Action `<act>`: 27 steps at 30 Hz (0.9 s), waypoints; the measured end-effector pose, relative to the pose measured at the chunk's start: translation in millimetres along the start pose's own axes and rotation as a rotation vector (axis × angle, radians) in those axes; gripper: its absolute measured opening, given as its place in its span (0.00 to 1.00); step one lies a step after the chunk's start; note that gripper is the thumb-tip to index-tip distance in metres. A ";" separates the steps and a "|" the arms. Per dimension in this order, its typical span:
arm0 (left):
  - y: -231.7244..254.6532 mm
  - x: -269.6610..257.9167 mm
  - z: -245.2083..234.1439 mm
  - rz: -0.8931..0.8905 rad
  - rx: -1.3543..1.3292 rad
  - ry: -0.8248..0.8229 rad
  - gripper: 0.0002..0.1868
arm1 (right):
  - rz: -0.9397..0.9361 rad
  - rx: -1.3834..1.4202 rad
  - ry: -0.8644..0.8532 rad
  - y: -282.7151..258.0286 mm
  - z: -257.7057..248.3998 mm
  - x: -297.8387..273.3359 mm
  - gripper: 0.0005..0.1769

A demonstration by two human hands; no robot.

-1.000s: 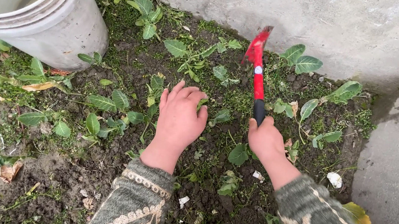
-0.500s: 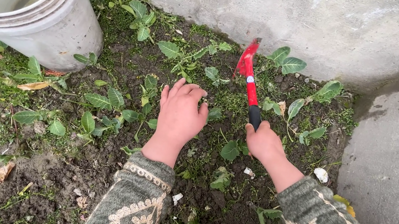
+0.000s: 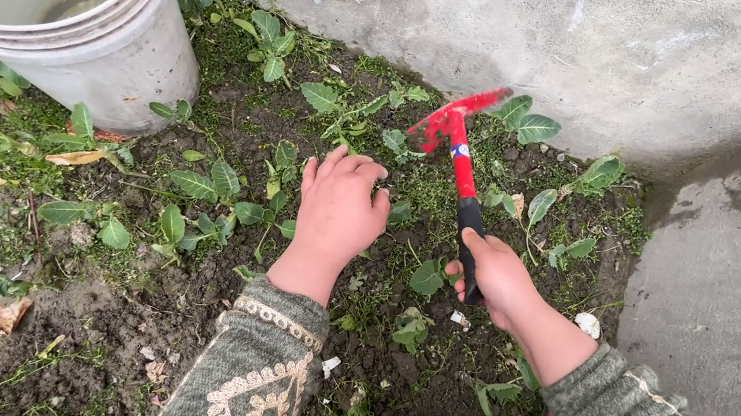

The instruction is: Weeding a small garden bed using a hand hoe and manual picking.

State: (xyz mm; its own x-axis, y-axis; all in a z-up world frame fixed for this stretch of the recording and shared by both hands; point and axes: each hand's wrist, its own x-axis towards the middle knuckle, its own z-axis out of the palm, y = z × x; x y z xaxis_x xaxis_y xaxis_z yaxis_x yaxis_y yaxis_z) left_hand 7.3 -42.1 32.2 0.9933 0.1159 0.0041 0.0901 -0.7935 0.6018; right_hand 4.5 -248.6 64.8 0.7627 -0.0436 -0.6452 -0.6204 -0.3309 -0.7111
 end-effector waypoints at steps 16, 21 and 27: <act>-6.1 -4.2 -1.4 0.001 0.038 0.000 0.16 | -0.094 -0.967 -0.063 19.3 -43.1 37.9 0.28; -0.7 -2.7 -2.8 0.009 0.030 -0.003 0.15 | 0.029 -0.872 -0.113 -9.0 -52.8 18.0 0.27; 5.2 -1.8 0.3 0.027 0.020 -0.028 0.16 | 0.088 -0.770 -0.176 8.4 -46.8 17.7 0.32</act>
State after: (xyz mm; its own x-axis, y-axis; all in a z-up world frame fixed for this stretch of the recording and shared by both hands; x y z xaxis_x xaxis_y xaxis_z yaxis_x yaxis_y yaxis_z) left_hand 5.9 -46.6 35.0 0.9970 0.0775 -0.0020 0.0640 -0.8081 0.5855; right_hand 21.3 -296.2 60.4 0.6368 0.0290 -0.7705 -0.3273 -0.8946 -0.3042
